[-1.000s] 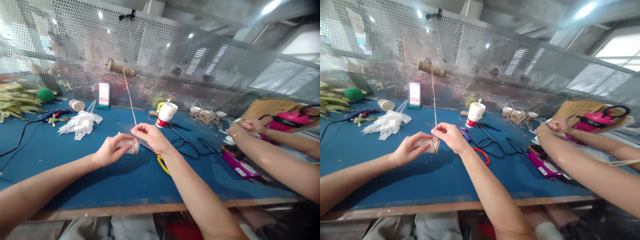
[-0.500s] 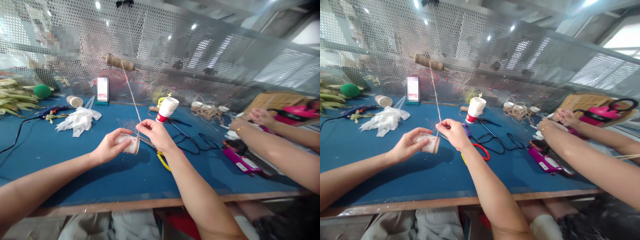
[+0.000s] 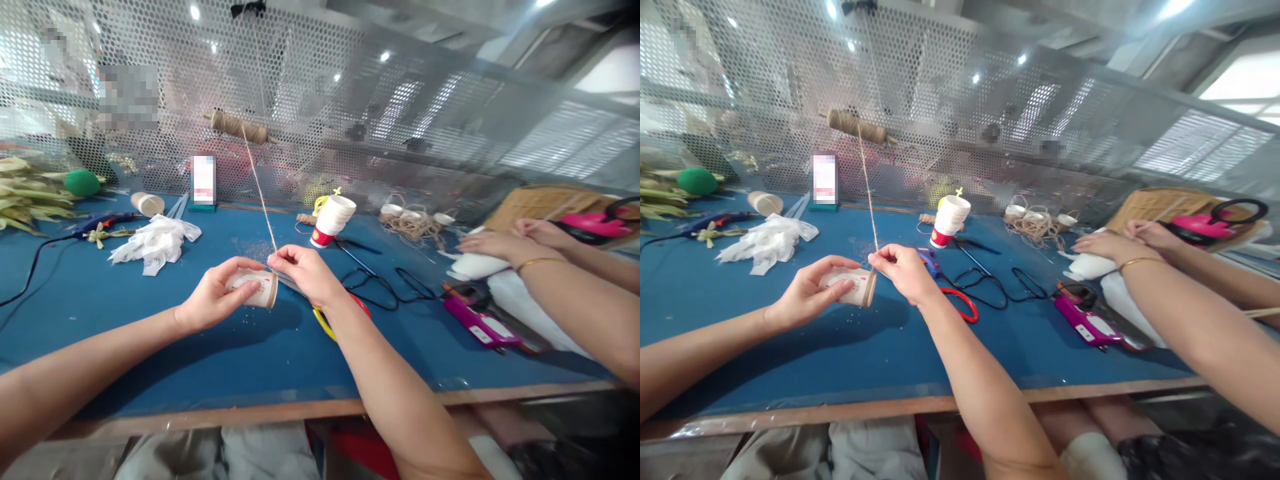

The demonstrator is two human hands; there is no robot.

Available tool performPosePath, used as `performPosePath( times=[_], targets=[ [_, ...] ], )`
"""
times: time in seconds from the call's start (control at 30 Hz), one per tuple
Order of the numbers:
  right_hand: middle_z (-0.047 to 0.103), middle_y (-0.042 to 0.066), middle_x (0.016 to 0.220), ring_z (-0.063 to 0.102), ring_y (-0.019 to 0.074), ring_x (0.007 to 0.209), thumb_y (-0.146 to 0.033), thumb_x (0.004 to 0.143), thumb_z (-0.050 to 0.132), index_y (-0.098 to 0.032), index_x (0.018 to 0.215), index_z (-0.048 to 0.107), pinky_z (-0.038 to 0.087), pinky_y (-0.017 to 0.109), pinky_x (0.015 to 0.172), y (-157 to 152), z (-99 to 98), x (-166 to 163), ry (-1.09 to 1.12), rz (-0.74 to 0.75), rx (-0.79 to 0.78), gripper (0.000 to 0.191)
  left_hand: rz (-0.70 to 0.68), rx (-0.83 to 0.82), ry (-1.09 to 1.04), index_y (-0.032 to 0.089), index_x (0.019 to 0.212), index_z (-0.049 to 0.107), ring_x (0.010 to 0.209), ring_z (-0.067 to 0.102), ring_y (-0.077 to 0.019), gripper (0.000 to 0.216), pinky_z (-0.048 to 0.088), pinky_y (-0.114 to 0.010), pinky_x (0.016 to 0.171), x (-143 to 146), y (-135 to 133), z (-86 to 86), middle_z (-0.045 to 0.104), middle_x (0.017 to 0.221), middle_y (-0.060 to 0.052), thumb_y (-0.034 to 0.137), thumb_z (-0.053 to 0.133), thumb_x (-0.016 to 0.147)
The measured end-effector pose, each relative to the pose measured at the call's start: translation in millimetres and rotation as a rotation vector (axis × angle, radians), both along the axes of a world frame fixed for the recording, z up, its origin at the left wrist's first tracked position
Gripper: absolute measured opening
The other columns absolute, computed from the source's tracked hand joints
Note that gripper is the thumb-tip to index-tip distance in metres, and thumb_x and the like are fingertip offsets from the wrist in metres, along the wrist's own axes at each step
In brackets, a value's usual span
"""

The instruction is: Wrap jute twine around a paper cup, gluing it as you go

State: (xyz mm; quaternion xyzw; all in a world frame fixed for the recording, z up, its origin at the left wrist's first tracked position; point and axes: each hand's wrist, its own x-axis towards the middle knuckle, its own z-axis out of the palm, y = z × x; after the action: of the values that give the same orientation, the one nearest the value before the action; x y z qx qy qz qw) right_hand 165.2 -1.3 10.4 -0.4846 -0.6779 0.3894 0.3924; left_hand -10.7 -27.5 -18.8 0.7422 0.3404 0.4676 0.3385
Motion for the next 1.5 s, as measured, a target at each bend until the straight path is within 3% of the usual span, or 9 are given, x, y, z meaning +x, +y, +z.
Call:
performPosePath(
  times=[0.57, 0.87, 0.97, 1.13, 1.33, 1.5],
  targets=[
    [0.053, -0.002, 0.062, 0.047, 0.0084, 0.056, -0.038, 0.061, 0.064, -0.014, 0.065, 0.054, 0.037, 0.024, 0.057, 2.3, -6.7, -2.8, 0.147, 0.049, -0.194, 0.026, -0.001, 0.065, -0.019, 0.015, 0.094, 0.057, 0.057, 0.053, -0.0085, 0.025, 0.044, -0.019, 0.054, -0.4, -2.0, -0.9, 0.064, 0.079, -0.004, 0.030, 0.054, 0.076],
    [0.054, -0.002, 0.061, 0.049, 0.0087, 0.057, -0.038, 0.059, 0.064, -0.014, 0.061, 0.053, 0.040, 0.025, 0.059, 4.1, -10.1, -4.5, 0.186, 0.071, -0.232, 0.026, -0.003, -0.109, -0.131, 0.013, 0.094, 0.054, 0.054, 0.053, -0.0078, 0.029, 0.045, -0.018, 0.049, 3.0, -4.2, 0.2, 0.062, 0.080, -0.005, 0.034, 0.055, 0.074],
    [0.055, -0.001, 0.062, 0.050, 0.0094, 0.057, -0.038, 0.065, 0.059, -0.015, 0.064, 0.054, 0.041, 0.025, 0.059, 9.5, -15.2, -3.7, 0.077, 0.050, -0.192, 0.024, 0.007, -0.136, -0.150, 0.013, 0.094, 0.054, 0.055, 0.053, -0.0083, 0.030, 0.046, -0.018, 0.049, 4.1, -4.6, 3.4, 0.062, 0.080, -0.004, 0.036, 0.056, 0.073],
    [0.057, 0.001, 0.066, 0.051, 0.0120, 0.060, -0.039, 0.073, 0.050, -0.017, 0.070, 0.054, 0.041, 0.025, 0.057, 10.2, -7.1, 4.4, -0.154, -0.091, 0.065, 0.022, 0.073, -0.243, -0.210, 0.014, 0.096, 0.054, 0.054, 0.054, -0.0088, 0.034, 0.046, -0.019, 0.049, 3.6, 1.5, 8.5, 0.060, 0.072, -0.002, 0.038, 0.055, 0.073],
    [0.059, 0.002, 0.070, 0.053, 0.0125, 0.063, -0.037, 0.072, 0.054, -0.017, 0.074, 0.056, 0.041, 0.026, 0.059, -10.8, 11.7, 5.4, -0.270, 0.230, 0.091, 0.020, 0.132, -0.389, -0.315, 0.014, 0.096, 0.053, 0.053, 0.054, -0.0088, 0.036, 0.044, -0.020, 0.049, 2.3, 11.8, 5.0, 0.058, 0.068, -0.001, 0.038, 0.058, 0.070],
    [0.057, 0.001, 0.066, 0.051, 0.0123, 0.060, -0.033, 0.071, 0.056, -0.017, 0.067, 0.052, 0.038, 0.026, 0.056, -11.7, 0.2, -5.5, -0.408, 0.212, 0.158, 0.017, 0.145, -0.403, -0.316, 0.014, 0.095, 0.053, 0.053, 0.053, -0.0089, 0.037, 0.043, -0.020, 0.048, 2.9, 13.0, 1.9, 0.057, 0.066, 0.000, 0.039, 0.058, 0.069]
  ],
)
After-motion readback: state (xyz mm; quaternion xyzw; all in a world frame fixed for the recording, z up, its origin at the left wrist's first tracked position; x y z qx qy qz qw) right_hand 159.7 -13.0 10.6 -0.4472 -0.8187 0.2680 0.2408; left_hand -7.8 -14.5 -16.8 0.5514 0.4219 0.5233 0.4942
